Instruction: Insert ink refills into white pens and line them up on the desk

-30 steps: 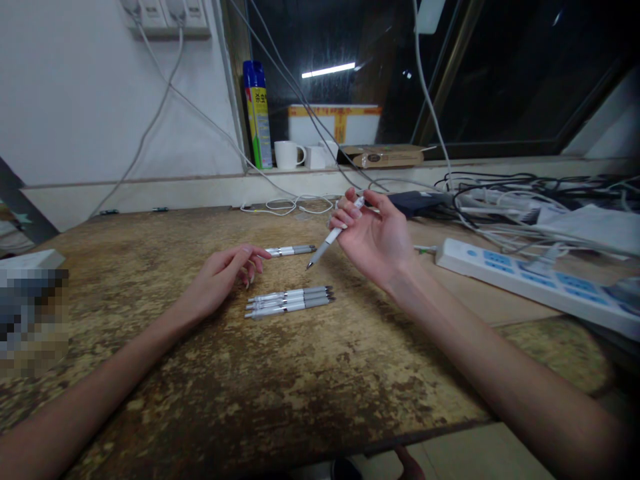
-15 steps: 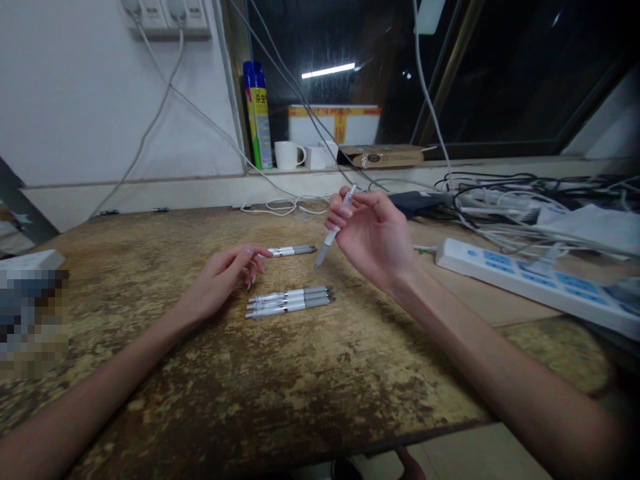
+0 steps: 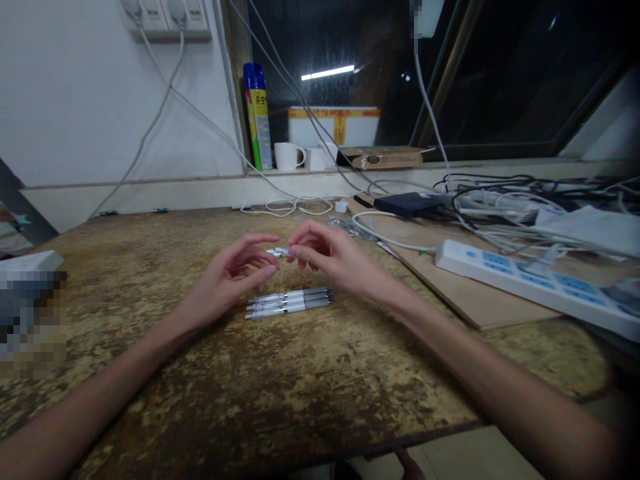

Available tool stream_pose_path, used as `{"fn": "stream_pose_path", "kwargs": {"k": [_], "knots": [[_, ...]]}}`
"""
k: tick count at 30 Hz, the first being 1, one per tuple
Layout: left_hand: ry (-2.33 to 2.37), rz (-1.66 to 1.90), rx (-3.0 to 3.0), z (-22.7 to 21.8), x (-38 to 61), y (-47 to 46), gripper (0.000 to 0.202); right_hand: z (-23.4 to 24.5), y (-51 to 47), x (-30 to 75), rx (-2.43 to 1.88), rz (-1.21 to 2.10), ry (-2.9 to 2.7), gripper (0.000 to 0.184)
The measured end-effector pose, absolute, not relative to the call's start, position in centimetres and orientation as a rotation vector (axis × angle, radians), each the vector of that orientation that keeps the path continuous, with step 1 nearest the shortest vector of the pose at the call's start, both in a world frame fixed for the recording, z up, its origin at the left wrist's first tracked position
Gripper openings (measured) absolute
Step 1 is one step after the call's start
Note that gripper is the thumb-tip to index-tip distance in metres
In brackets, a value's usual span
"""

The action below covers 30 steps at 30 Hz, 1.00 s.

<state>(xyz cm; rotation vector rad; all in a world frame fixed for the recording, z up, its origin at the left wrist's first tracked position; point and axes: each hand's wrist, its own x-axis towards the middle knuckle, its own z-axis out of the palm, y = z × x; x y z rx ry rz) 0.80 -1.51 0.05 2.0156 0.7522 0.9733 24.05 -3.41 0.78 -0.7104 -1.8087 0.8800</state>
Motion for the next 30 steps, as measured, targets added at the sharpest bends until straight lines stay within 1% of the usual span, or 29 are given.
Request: {"fn": "stream_pose_path", "kwargs": {"k": [4, 6, 10, 13, 17, 22, 30], "knots": [[0.812, 0.992, 2.056, 0.0, 0.8, -1.4, 0.03, 0.5, -3.7, 23.7, -0.715, 0.901, -1.944, 0.016], [0.873, 1.006, 2.062, -0.1, 0.5, -1.0, 0.03, 0.3, -3.6, 24.0, -0.776, 0.856, -1.973, 0.02], [0.947, 1.026, 2.042, 0.1, -0.4, 0.2, 0.035, -0.1, -3.0, 25.3, -1.03, 0.708, -1.981, 0.031], [0.979, 0.993, 2.064, 0.6, -1.4, 0.9, 0.036, -0.5, -2.5, 26.6, -1.108, 0.687, -2.0, 0.028], [1.038, 0.734, 2.214, 1.1, -2.7, 1.6, 0.031, -0.8, -2.1, 27.7, -1.075, 0.746, -2.119, 0.022], [0.973, 0.464, 2.222, 0.8, -3.3, 1.8, 0.024, -1.2, -1.8, 27.8, -1.1, 0.798, -2.291, 0.021], [0.95, 0.299, 2.267, 0.9, -3.6, 2.0, 0.03, -1.2, -1.7, 27.9, -1.103, 0.837, -2.311, 0.019]]}}
